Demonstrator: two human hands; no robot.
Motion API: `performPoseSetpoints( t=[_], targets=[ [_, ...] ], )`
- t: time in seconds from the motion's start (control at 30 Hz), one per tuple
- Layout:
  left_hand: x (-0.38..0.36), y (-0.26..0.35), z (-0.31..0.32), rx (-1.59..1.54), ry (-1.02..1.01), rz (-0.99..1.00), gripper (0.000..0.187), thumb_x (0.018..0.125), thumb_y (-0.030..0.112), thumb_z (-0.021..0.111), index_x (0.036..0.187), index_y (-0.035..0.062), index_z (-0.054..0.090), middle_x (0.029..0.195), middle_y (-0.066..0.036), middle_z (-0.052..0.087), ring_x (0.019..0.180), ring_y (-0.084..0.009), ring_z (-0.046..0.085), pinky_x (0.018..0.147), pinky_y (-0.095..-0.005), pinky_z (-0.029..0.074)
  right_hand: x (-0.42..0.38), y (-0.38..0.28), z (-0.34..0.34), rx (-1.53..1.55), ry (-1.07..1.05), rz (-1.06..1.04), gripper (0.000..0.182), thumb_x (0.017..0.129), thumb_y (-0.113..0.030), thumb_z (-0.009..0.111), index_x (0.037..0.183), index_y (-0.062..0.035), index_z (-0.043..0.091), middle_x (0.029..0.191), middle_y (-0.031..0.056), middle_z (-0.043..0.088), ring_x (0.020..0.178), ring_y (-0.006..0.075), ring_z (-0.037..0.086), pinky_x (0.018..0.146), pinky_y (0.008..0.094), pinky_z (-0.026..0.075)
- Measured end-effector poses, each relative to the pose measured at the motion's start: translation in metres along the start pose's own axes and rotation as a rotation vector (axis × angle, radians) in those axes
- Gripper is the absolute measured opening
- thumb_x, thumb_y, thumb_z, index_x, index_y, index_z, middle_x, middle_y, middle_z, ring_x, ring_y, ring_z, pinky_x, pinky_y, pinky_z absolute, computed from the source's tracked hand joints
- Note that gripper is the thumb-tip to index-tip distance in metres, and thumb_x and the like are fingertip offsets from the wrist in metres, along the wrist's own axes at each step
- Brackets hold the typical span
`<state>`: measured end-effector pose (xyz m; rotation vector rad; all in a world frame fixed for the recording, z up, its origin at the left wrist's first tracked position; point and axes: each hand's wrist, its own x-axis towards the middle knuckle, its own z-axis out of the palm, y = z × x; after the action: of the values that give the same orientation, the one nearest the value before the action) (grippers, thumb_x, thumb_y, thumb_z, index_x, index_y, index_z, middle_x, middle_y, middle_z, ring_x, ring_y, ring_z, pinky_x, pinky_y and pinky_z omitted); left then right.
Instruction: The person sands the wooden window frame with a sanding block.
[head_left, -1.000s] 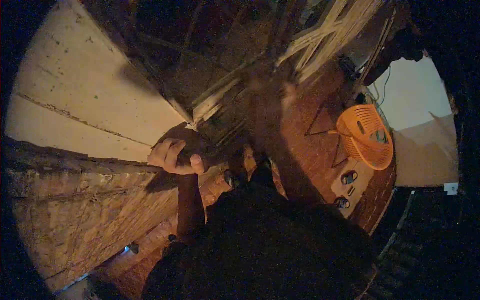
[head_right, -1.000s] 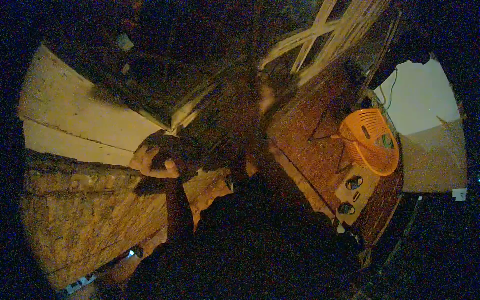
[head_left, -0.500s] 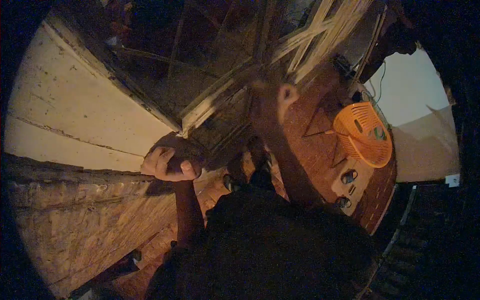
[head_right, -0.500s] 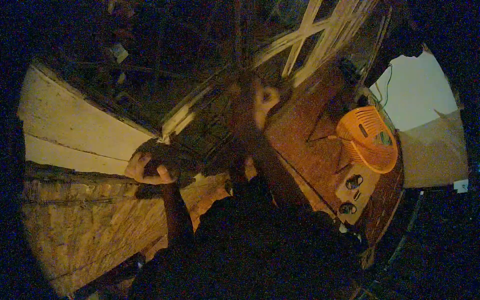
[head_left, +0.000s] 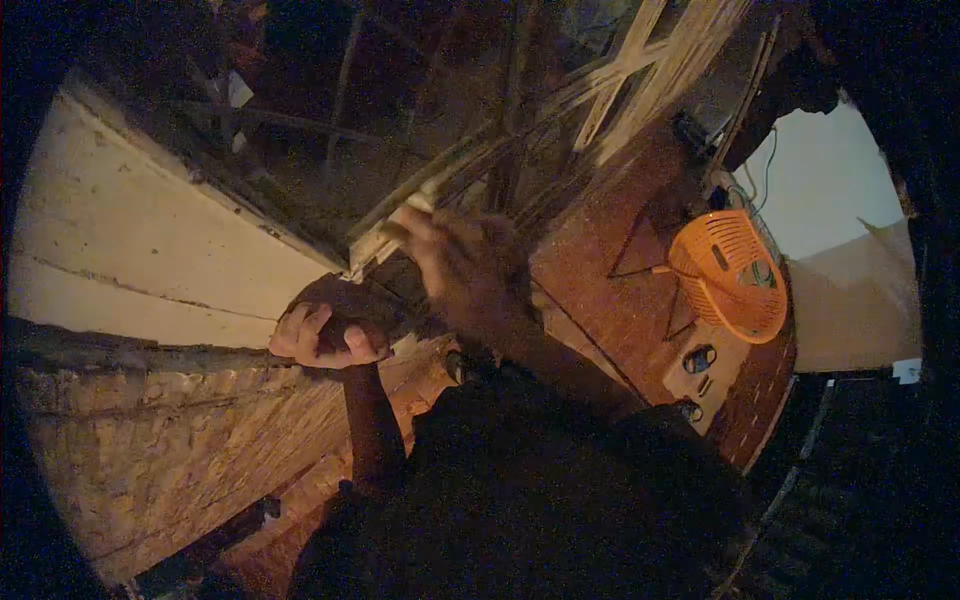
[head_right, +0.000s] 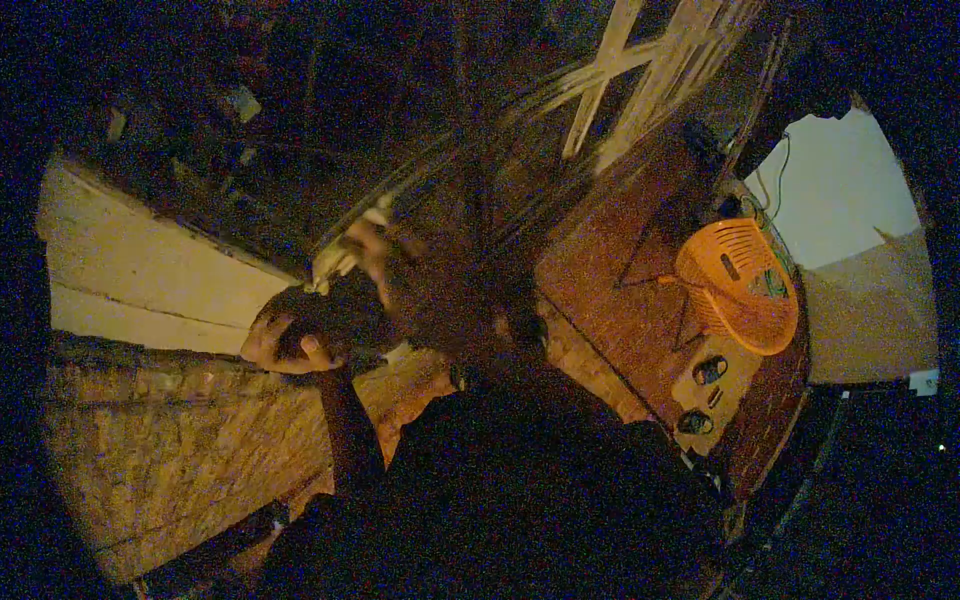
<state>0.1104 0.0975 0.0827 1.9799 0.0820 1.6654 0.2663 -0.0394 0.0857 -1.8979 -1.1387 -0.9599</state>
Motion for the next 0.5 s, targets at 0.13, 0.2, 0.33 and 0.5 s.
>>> performPoseSetpoints(
  t=[0.13,0.2,0.33,0.5],
  targets=[
    [0.000,0.001,0.001,0.004,0.000,0.012,0.044,0.085,0.040,0.062,0.103,0.0016,0.049,0.096,-0.010,0.051,0.083,-0.0216,0.050,0.080,-0.0357,0.043,-0.017,0.057,0.021,-0.283,0.197,-0.146,0.040,0.088,-0.018,0.063,0.121,0.0017,0.051,0.114,0.0173,0.058,0.099,0.0264,0.058,0.085,0.0388,0.047],
    [0.001,0.001,0.001,0.013,0.007,0.013,0.044,0.085,0.040,0.062,0.103,0.0017,0.049,0.096,-0.010,0.051,0.083,-0.0216,0.050,0.080,-0.0357,0.043,0.004,0.044,-0.001,-0.080,0.125,0.055,0.037,0.087,-0.019,0.063,0.118,-0.0003,0.054,0.110,0.0153,0.058,0.098,0.0255,0.057,0.085,0.0404,0.046],
    [0.002,0.001,0.006,0.021,0.012,0.020,0.044,0.085,0.040,0.063,0.103,0.0020,0.049,0.096,-0.010,0.051,0.082,-0.0215,0.050,0.080,-0.0358,0.044,-0.006,-0.011,-0.015,0.075,-0.021,-0.046,0.030,0.086,-0.020,0.062,0.111,-0.0044,0.058,0.103,0.0115,0.059,0.095,0.0237,0.056,0.084,0.0436,0.044],
    [0.001,0.004,0.015,0.035,0.028,0.017,0.044,0.085,0.040,0.063,0.103,0.0022,0.049,0.096,-0.010,0.050,0.082,-0.0214,0.050,0.080,-0.0358,0.044,0.027,0.057,-0.016,0.054,0.116,0.106,0.022,0.085,-0.022,0.062,0.103,-0.0096,0.063,0.094,0.0067,0.059,0.091,0.0215,0.054,0.083,0.0477,0.042]
  ],
)
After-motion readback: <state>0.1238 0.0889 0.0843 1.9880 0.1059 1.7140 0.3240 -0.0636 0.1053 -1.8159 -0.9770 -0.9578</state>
